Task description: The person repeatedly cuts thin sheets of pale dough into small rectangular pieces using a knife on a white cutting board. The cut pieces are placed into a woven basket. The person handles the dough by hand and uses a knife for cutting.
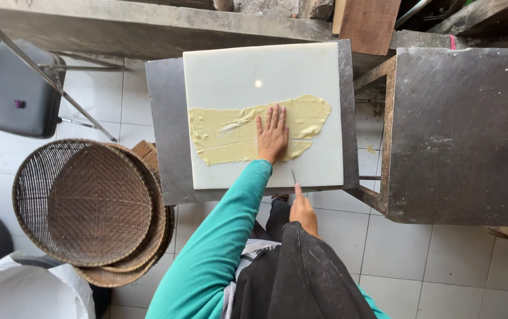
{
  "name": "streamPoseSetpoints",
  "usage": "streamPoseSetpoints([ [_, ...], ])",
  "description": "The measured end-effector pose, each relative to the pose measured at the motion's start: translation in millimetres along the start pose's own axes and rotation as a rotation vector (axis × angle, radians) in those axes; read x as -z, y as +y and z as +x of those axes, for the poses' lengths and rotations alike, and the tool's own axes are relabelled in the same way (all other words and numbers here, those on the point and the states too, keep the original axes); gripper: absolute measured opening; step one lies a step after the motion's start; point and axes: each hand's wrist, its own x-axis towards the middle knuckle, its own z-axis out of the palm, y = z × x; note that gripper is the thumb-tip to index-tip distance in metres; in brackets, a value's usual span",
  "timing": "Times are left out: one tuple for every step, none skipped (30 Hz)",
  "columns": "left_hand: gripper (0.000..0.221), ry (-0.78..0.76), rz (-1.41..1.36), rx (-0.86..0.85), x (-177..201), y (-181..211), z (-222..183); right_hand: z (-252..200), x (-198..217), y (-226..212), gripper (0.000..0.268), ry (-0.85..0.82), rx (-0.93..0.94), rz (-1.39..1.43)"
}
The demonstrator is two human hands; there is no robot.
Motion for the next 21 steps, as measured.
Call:
streamPoseSetpoints([
  [0.066,0.025,-0.005,-0.011,5,-4,-3,-1,4,16,0.063,0.151,0.154,0.096],
  [0.064,0.13,-0.079,0.071,10,-10,-7,12,9,36,0.062,0.151,-0.014,0.14],
  [0.062,0.236,-0.153,0.153,18,-21,-17,31,14,55,0.064,0.149,-0.183,0.182],
  [0.064,0.361,-0.139,0.234,29,-40,-31,52,18,74,0.051,0.23,-0.179,0.223],
  [0.066,0.486,-0.123,0.314,41,-61,-47,77,24,94,0.04,0.31,-0.175,0.265],
  [0.071,0.589,-0.049,0.436,52,-82,-71,101,26,110,0.033,0.353,-0.146,0.19],
  [0.067,0.561,-0.013,0.668,63,-101,-99,120,28,124,0.026,0.397,-0.115,0.116],
  [0.064,0.541,0.02,0.901,70,-115,-118,136,31,133,0.026,0.386,-0.131,0.045],
  [0.058,0.456,0.015,0.955,72,-120,-133,148,32,138,0.026,0.376,-0.147,-0.027],
  [0.052,0.378,0.012,1.01,76,-130,-144,160,29,135,0.025,0.346,-0.171,-0.016],
  [0.045,0.299,0.004,1.063,78,-141,-151,167,26,131,0.023,0.315,-0.194,-0.007],
  [0.046,0.36,0.023,0.989,78,-148,-160,164,23,127,0.021,0.283,-0.226,-0.004],
  [0.047,0.418,0.044,0.915,75,-153,-164,161,19,121,0.02,0.281,-0.247,0.12],
  [0.048,0.469,0.057,0.838,67,-153,-167,152,22,121,0.02,0.28,-0.273,0.235],
  [0.042,0.436,0.009,0.909,64,-159,-173,143,25,118,0.02,0.276,-0.299,0.349],
  [0.037,0.415,-0.046,0.97,62,-168,-165,143,29,111,0.022,0.23,-0.313,0.337],
  [0.034,0.394,-0.103,1.03,63,-180,-159,139,34,104,0.024,0.185,-0.326,0.324],
  [0.033,0.332,-0.096,0.948,67,-192,-159,133,38,99,0.025,0.097,-0.382,0.489],
  [0.037,0.271,-0.089,0.866,71,-203,-159,127,43,95,0.027,0.003,-0.439,0.651],
  [0.045,0.203,-0.078,0.798,77,-216,-170,118,48,90,0.026,-0.018,-0.408,0.676],
  [0.048,0.261,-0.17,0.806,79,-224,-180,111,51,84,0.026,-0.04,-0.378,0.7],
])
